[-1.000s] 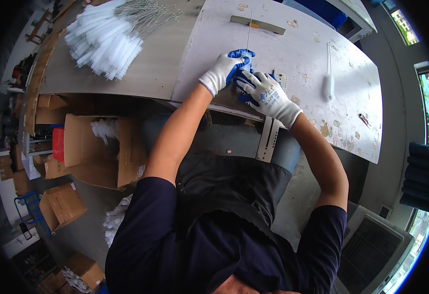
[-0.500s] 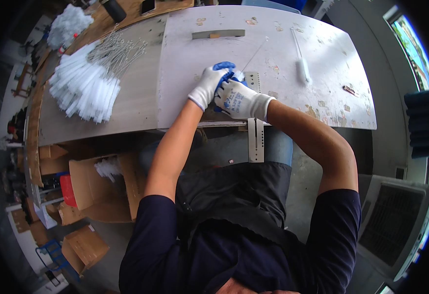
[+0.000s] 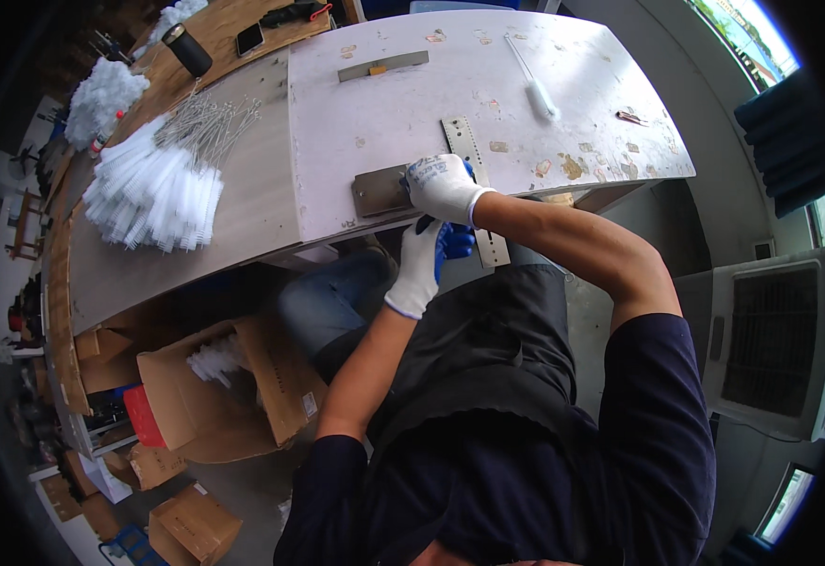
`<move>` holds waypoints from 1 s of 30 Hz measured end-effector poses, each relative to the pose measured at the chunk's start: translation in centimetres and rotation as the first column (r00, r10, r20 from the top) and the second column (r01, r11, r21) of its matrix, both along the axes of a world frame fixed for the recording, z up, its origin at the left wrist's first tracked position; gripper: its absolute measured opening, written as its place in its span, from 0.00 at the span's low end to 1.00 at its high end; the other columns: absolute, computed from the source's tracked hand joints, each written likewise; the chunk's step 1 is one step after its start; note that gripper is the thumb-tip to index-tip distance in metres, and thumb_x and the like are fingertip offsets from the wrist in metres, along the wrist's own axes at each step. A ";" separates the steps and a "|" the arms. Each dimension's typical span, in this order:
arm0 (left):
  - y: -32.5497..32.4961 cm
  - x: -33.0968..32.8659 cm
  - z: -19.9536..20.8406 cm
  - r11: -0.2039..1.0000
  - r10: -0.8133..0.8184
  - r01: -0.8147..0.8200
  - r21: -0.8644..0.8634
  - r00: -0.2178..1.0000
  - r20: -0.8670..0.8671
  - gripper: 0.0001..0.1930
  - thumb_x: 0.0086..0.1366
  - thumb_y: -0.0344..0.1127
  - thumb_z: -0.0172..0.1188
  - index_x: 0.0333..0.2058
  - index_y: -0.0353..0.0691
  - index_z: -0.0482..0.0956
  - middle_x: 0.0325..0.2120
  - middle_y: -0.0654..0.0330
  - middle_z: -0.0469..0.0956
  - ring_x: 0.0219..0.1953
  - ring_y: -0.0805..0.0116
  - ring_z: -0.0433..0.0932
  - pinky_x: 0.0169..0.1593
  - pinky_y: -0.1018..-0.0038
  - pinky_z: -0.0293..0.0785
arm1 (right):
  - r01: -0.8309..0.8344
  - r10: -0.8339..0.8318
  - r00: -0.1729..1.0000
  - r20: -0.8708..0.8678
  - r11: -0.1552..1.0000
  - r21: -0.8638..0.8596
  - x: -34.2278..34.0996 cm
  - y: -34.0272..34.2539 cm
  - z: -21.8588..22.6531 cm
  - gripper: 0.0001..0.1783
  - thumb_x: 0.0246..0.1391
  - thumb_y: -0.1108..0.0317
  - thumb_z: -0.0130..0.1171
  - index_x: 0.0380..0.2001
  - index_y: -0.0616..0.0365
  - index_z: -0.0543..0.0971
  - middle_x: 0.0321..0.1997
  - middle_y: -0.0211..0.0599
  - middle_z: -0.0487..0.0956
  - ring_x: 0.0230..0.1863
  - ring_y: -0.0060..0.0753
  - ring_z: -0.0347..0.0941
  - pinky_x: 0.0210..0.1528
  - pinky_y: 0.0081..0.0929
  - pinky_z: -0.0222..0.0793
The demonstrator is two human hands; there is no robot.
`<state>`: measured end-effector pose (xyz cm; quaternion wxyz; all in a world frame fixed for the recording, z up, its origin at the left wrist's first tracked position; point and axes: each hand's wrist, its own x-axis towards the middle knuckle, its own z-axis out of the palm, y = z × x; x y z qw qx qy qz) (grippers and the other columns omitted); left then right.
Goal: The person repeatedly picks up white plastic brush heads and metal wire handles from a workbench. They insert the metal wire into the brush head and press it firmly into a metal jig to secure the connection. The person then places the assembled brush onto the table and repeats the process with new components.
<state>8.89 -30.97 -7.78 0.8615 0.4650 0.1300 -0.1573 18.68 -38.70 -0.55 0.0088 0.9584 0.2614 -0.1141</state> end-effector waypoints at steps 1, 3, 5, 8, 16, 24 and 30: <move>-1.0 0.3 -0.2 0.980 0.038 -0.044 -0.195 0.999 -0.035 0.14 0.74 0.39 0.51 0.47 0.34 0.78 0.34 0.54 0.83 0.34 0.59 0.84 0.38 0.67 0.81 | 0.047 -0.046 0.999 -0.009 0.998 0.039 -0.3 0.4 0.1 0.15 0.60 0.63 0.53 0.41 0.54 0.87 0.43 0.44 0.86 0.45 0.45 0.84 0.44 0.39 0.79; -3.0 0.7 -0.7 0.820 0.087 -0.145 -0.554 0.988 -0.131 0.16 0.75 0.40 0.48 0.47 0.35 0.78 0.35 0.54 0.83 0.36 0.58 0.84 0.41 0.67 0.81 | 0.179 -0.175 0.983 -0.061 0.981 0.079 -0.6 1.0 0.6 0.17 0.61 0.61 0.51 0.43 0.56 0.86 0.45 0.48 0.85 0.48 0.47 0.83 0.48 0.41 0.78; -3.6 0.5 -1.3 0.781 0.078 -0.135 -0.609 0.990 -0.119 0.16 0.75 0.41 0.47 0.45 0.36 0.78 0.31 0.57 0.80 0.33 0.61 0.81 0.37 0.67 0.78 | 0.211 -0.205 0.977 -0.058 0.969 0.126 -0.6 1.0 -0.1 0.18 0.60 0.62 0.50 0.42 0.57 0.86 0.46 0.50 0.85 0.49 0.49 0.83 0.50 0.40 0.78; -1.3 -0.9 -2.5 0.783 0.003 -0.083 -0.616 0.991 -0.130 0.15 0.75 0.43 0.49 0.39 0.38 0.77 0.23 0.63 0.70 0.24 0.70 0.70 0.28 0.73 0.66 | 0.236 -0.228 0.972 -0.061 0.949 0.209 -0.4 0.6 -1.2 0.20 0.60 0.61 0.49 0.40 0.61 0.86 0.43 0.53 0.84 0.47 0.52 0.83 0.50 0.41 0.77; 9.8 -0.5 0.4 0.981 -0.183 0.189 0.050 0.978 -0.097 0.18 0.75 0.43 0.53 0.30 0.35 0.76 0.15 0.72 0.61 0.15 0.82 0.60 0.18 0.81 0.51 | -0.071 0.201 0.926 -0.320 0.924 0.376 3.9 -4.0 0.5 0.23 0.52 0.51 0.65 0.45 0.57 0.83 0.41 0.44 0.85 0.44 0.47 0.82 0.49 0.36 0.75; 12.8 1.5 1.4 0.856 -0.318 0.303 0.419 0.947 -0.037 0.13 0.72 0.39 0.54 0.35 0.36 0.80 0.23 0.67 0.76 0.21 0.83 0.67 0.25 0.83 0.63 | -0.462 0.462 0.887 -0.017 0.885 -0.053 6.0 -2.6 -2.2 0.17 0.53 0.55 0.64 0.40 0.56 0.79 0.38 0.43 0.83 0.46 0.44 0.82 0.47 0.40 0.77; 13.4 2.6 1.2 0.767 -0.374 0.310 0.561 0.927 -0.001 0.11 0.68 0.34 0.58 0.43 0.34 0.82 0.28 0.63 0.82 0.26 0.80 0.74 0.32 0.79 0.70 | -0.500 0.501 0.860 -0.098 0.865 0.030 7.0 -2.8 -2.2 0.16 0.57 0.55 0.60 0.39 0.57 0.78 0.35 0.44 0.83 0.41 0.45 0.82 0.45 0.41 0.76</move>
